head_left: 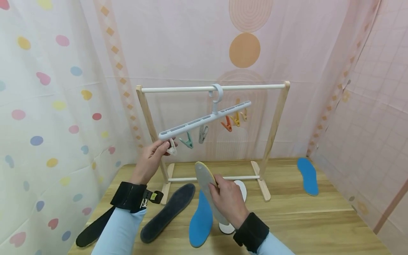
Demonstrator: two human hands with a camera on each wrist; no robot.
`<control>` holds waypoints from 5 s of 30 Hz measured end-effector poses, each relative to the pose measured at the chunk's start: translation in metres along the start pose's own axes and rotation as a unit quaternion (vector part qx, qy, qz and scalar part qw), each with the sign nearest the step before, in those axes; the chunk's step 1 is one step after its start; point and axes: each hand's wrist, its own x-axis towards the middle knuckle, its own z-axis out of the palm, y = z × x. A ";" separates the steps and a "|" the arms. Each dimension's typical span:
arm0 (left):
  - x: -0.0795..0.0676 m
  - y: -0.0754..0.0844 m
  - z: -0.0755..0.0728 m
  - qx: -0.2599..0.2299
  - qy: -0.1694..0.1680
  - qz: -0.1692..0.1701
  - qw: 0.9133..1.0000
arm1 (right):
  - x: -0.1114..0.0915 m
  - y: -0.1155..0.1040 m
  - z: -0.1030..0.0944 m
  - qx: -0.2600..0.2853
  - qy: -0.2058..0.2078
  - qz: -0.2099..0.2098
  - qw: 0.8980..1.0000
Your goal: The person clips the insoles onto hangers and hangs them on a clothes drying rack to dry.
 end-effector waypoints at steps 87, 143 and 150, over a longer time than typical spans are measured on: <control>-0.009 -0.009 0.012 -0.023 -0.094 0.047 0.994 | 0.017 -0.029 0.005 0.031 -0.041 -0.027 0.998; -0.047 -0.060 -0.010 0.042 0.016 -0.066 0.997 | 0.001 0.001 0.001 0.004 -0.057 0.000 0.998; -0.054 -0.066 -0.008 0.136 0.001 -0.047 0.990 | -0.002 0.010 -0.003 -0.021 -0.069 0.013 0.997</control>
